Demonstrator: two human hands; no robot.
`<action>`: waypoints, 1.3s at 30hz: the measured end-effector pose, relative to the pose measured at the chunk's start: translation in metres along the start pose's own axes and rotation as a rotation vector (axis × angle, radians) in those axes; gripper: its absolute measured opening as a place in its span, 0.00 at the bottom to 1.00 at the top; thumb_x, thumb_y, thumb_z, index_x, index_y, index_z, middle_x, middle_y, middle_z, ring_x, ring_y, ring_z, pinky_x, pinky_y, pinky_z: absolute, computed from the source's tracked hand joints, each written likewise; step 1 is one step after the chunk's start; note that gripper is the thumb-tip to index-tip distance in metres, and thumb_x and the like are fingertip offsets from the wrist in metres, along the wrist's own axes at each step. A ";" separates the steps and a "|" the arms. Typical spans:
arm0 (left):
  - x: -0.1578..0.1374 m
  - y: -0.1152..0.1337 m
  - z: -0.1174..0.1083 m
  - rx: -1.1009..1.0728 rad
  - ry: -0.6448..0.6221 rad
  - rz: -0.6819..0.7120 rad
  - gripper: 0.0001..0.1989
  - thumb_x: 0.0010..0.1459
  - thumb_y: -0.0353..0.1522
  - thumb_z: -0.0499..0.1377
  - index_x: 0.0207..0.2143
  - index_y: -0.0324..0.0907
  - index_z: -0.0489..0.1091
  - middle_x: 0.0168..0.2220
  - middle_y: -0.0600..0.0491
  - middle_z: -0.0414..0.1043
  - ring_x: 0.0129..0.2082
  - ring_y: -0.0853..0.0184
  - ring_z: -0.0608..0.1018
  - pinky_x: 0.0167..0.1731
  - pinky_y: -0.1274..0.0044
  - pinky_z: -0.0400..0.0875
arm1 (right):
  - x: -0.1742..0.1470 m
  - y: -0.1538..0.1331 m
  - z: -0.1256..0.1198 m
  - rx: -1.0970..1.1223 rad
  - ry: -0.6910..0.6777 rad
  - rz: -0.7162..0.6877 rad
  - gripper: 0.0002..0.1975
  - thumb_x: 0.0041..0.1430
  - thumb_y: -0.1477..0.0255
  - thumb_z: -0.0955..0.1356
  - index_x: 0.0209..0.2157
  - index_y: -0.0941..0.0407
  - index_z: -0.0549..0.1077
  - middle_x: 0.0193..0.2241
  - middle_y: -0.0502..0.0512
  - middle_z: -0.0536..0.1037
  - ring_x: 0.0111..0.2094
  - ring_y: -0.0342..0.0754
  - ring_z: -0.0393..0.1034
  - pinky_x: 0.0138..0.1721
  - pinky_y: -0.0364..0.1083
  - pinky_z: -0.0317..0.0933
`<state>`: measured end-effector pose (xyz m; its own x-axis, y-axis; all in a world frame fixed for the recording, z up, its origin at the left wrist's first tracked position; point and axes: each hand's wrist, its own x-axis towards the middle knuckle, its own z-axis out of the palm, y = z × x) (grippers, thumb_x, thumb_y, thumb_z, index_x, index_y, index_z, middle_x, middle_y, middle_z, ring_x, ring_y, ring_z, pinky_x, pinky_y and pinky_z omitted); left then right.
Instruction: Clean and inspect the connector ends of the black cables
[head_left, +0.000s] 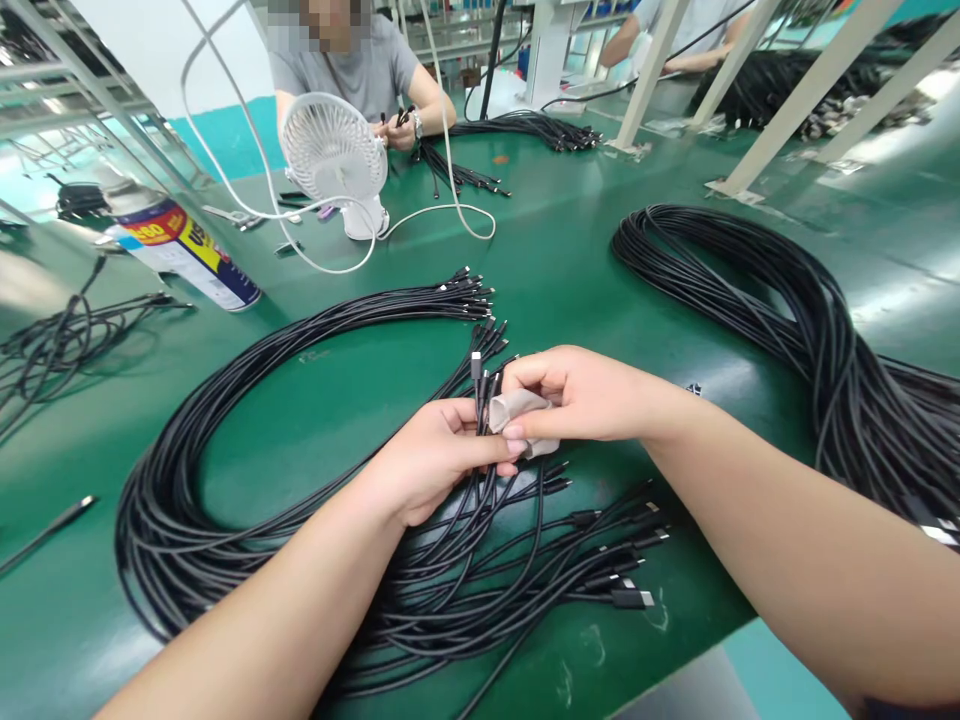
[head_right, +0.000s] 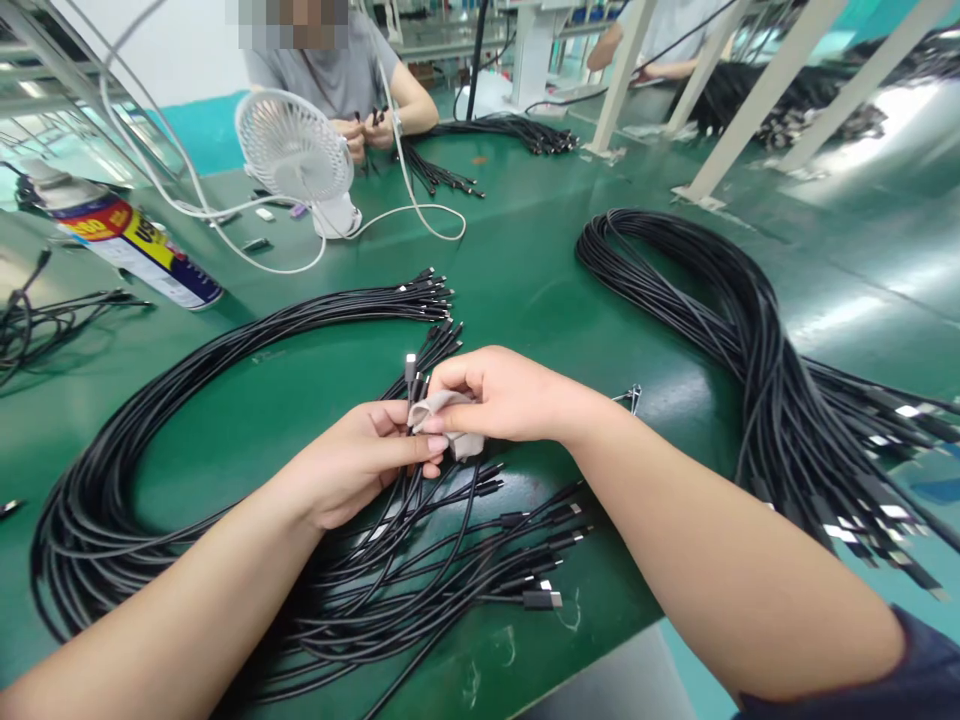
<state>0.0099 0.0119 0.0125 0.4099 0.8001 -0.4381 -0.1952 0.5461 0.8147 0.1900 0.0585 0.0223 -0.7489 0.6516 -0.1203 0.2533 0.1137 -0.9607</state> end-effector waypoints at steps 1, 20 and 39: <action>0.000 0.000 0.000 0.016 -0.001 0.001 0.13 0.37 0.28 0.74 0.27 0.34 0.76 0.25 0.53 0.75 0.25 0.73 0.74 0.30 0.78 0.70 | 0.000 0.001 0.000 0.010 -0.030 -0.015 0.06 0.54 0.72 0.69 0.29 0.56 0.67 0.26 0.49 0.76 0.28 0.44 0.74 0.29 0.41 0.64; -0.002 0.003 0.000 -0.031 0.048 0.020 0.16 0.36 0.31 0.75 0.28 0.34 0.76 0.25 0.54 0.75 0.23 0.75 0.75 0.28 0.82 0.71 | 0.007 0.006 0.000 0.113 0.167 -0.007 0.09 0.52 0.67 0.69 0.28 0.59 0.70 0.25 0.50 0.73 0.26 0.42 0.68 0.30 0.43 0.63; -0.002 0.002 0.001 -0.013 0.048 -0.027 0.18 0.40 0.38 0.73 0.27 0.34 0.75 0.20 0.53 0.75 0.19 0.75 0.74 0.24 0.81 0.69 | 0.009 0.007 -0.003 0.085 0.530 -0.167 0.16 0.59 0.58 0.68 0.36 0.58 0.71 0.25 0.49 0.72 0.25 0.42 0.66 0.28 0.43 0.62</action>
<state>0.0094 0.0114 0.0153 0.3721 0.7956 -0.4781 -0.1962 0.5708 0.7973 0.1869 0.0681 0.0151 -0.3588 0.9202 0.1562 0.0912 0.2011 -0.9753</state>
